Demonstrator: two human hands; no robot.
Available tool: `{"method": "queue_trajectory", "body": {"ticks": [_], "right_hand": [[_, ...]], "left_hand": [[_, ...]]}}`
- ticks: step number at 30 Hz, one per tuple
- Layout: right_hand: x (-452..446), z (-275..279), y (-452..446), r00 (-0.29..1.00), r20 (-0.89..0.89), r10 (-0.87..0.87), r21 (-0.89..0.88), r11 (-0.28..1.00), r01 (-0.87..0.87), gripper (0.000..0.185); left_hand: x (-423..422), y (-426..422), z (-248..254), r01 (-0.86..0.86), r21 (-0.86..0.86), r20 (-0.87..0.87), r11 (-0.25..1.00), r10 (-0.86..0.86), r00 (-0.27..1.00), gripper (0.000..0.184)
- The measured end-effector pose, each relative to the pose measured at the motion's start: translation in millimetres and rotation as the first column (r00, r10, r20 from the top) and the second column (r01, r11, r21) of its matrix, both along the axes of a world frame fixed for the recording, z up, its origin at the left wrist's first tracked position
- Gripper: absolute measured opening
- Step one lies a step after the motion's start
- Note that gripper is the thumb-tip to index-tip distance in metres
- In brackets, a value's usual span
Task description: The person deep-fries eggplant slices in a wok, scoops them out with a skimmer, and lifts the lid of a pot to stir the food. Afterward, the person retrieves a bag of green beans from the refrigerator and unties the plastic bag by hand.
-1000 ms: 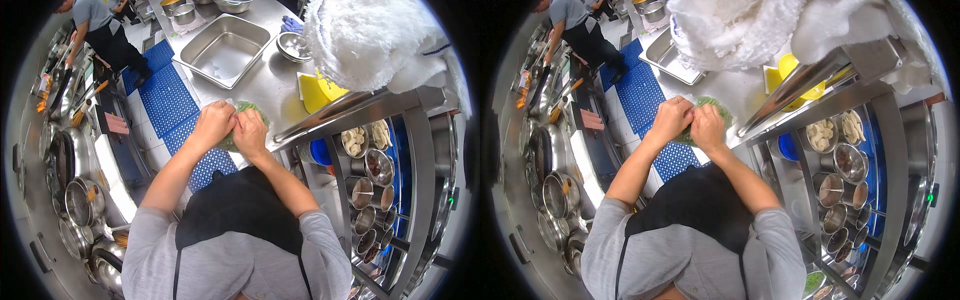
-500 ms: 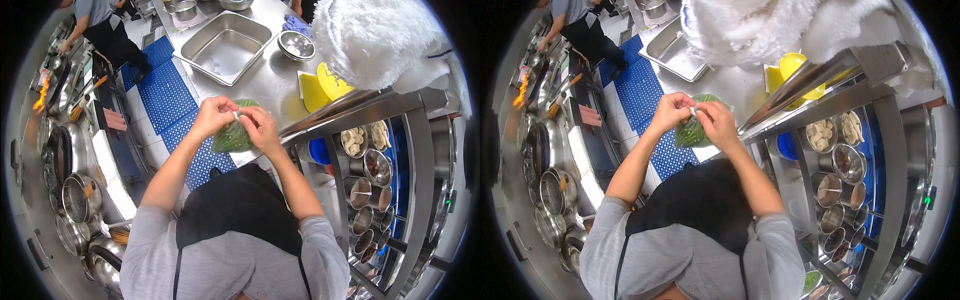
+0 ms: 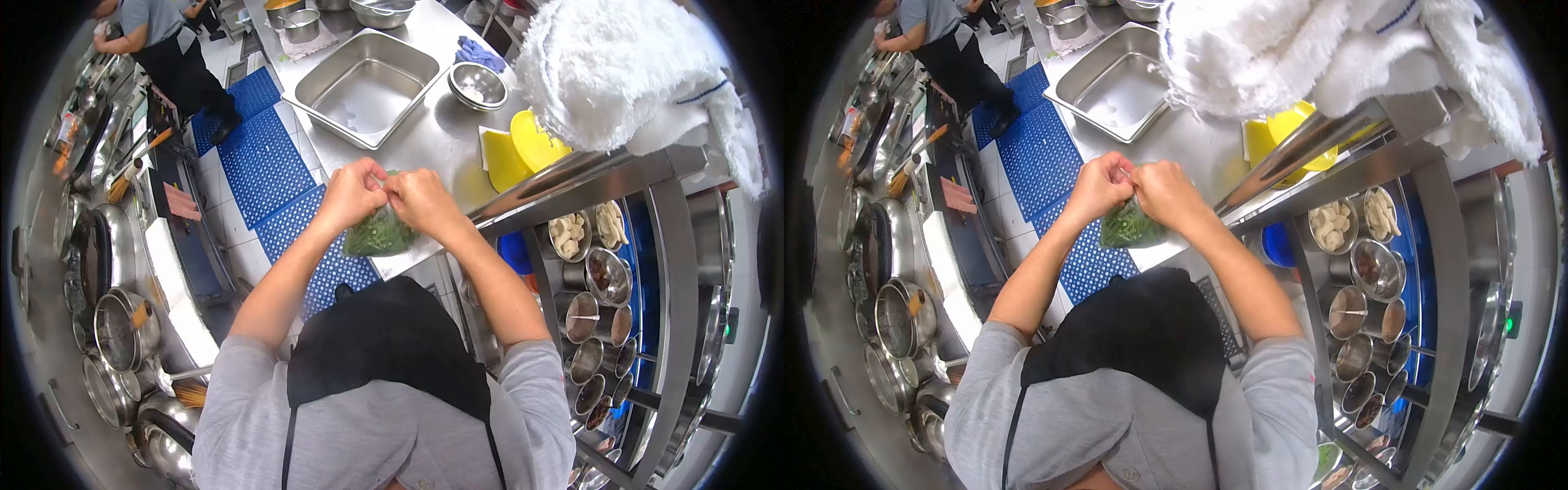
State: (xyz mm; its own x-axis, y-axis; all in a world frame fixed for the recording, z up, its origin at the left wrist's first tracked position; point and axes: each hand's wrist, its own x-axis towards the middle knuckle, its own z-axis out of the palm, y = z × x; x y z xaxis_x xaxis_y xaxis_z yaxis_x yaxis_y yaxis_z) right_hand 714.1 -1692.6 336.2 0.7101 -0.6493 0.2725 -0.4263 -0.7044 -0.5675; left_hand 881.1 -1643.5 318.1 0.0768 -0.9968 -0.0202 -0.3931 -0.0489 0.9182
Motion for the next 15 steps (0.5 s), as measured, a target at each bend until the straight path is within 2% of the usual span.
{"method": "queue_trajectory", "body": {"ticks": [2,5,8,9,12,15], "right_hand": [[1,3,-1,0.999,-0.031,-0.017,0.075,0.997,0.019,0.008],[4,4,3,0.996,-0.061,-0.061,0.069,0.995,0.065,0.008],[11,-2,6,0.996,-0.012,-0.088,0.003,0.996,0.088,0.006],[11,-3,7,0.996,0.014,-0.093,0.036,0.995,0.092,0.007],[12,-5,10,0.991,0.080,-0.111,0.131,0.986,0.100,0.008],[11,-10,12,0.983,0.110,-0.150,0.169,0.977,0.130,0.007]], "left_hand": [[2,0,-2,0.012,-0.062,0.097,0.998,-0.006,0.995,0.022],[1,1,-2,0.017,-0.120,0.179,0.993,0.005,0.984,0.024],[2,-1,-2,0.019,-0.098,0.137,0.995,-0.005,0.991,0.025],[4,-1,-4,0.020,-0.093,0.117,0.995,-0.009,0.993,0.025],[10,-5,-14,0.054,0.086,-0.173,0.995,-0.039,0.984,0.022],[10,-7,-16,0.077,0.147,-0.319,0.986,-0.027,0.948,0.019]]}}
